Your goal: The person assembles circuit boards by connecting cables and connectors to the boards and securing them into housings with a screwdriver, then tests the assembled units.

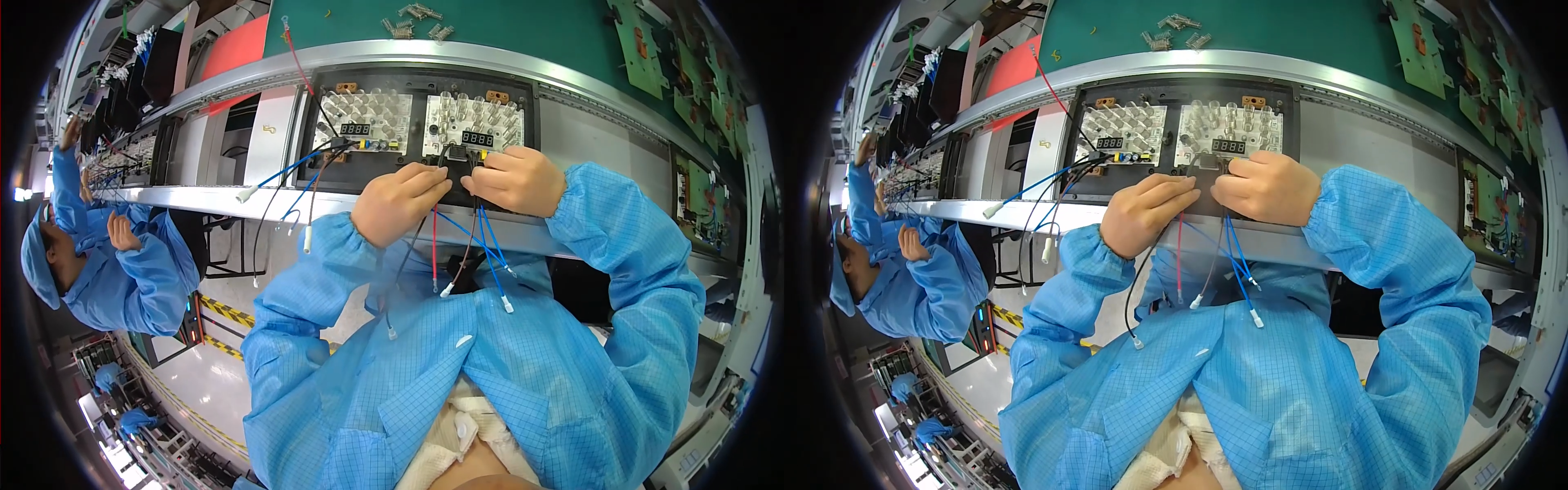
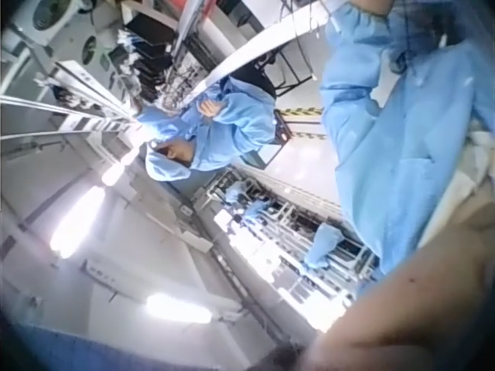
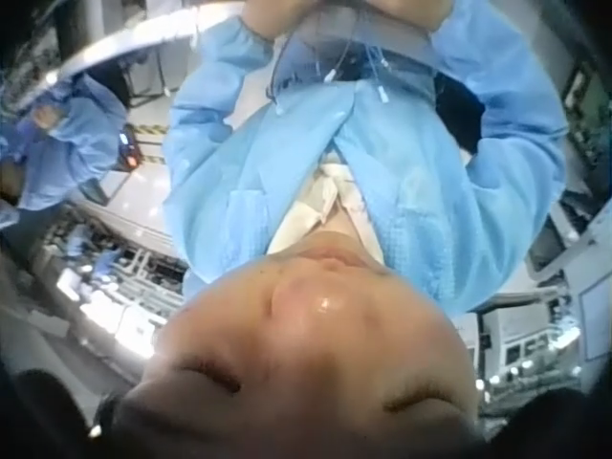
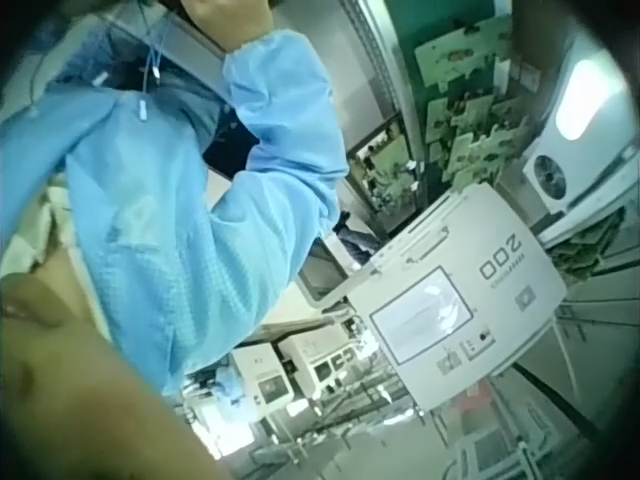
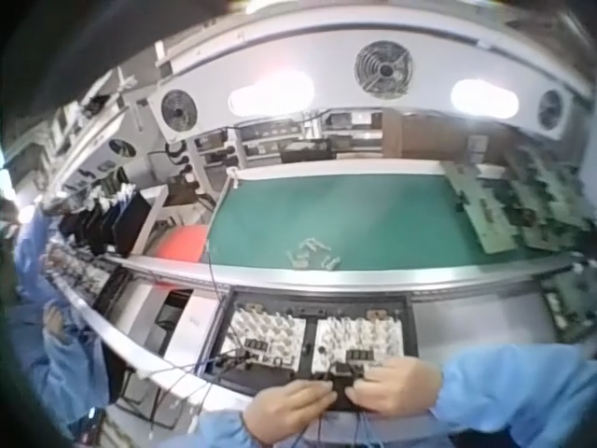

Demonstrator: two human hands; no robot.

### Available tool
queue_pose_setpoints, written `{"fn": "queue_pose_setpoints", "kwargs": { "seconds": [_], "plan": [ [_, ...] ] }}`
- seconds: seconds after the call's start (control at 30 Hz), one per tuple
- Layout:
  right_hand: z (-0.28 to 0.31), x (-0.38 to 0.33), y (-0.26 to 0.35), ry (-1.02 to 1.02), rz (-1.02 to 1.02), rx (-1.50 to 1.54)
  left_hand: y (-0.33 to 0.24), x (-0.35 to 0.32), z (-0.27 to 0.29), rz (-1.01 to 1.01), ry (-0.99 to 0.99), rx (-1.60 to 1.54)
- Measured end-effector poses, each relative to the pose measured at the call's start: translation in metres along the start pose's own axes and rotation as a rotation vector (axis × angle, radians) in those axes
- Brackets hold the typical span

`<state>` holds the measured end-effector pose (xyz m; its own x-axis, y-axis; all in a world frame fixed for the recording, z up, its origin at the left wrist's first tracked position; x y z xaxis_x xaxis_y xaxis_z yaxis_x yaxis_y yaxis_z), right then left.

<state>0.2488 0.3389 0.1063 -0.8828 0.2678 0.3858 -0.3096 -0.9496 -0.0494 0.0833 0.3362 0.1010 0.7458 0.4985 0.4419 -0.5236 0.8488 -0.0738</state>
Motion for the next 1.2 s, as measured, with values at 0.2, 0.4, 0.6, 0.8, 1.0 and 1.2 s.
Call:
{"fn": "queue_pose_setpoints", "kwargs": {
  "seconds": [0.2, 0.4, 0.6, 0.8, 1.0, 1.2],
  "plan": [
    [-0.007, -0.003, -0.001, -0.009, -0.015, 0.045, -0.003, 0.000, -0.008, -0.029, 0.003, 0.025],
    [-0.021, -0.007, -0.003, 0.070, -0.035, -0.056, -0.003, 0.002, -0.027, -0.110, 0.089, 0.167],
    [-0.009, -0.012, -0.025, -0.010, -0.114, 0.145, 0.022, 0.006, -0.026, -0.019, 0.062, -0.115],
    [0.017, -0.008, 0.006, -0.038, -0.162, 0.348, 0.008, 0.004, -0.002, 0.114, 0.018, -0.227],
    [0.022, -0.015, 0.033, -0.154, -0.271, 0.353, -0.002, -0.041, 0.006, 0.562, -0.134, -0.521],
    [0.060, -0.001, -0.001, -0.106, -0.228, 0.253, -0.011, -0.105, 0.034, 0.612, -0.282, -0.487]
  ]
}}
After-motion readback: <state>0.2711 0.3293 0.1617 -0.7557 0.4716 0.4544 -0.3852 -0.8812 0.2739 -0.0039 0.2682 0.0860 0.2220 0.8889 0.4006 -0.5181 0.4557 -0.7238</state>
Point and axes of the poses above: each hand's wrist, its own x-axis towards the middle knuckle, its own z-axis out of the back of the hand, y = z × x, the point moved 5 cm from there along x, towards the middle knuckle, and after that the axes turned 9 degrees about x, right-handed, at the moved point
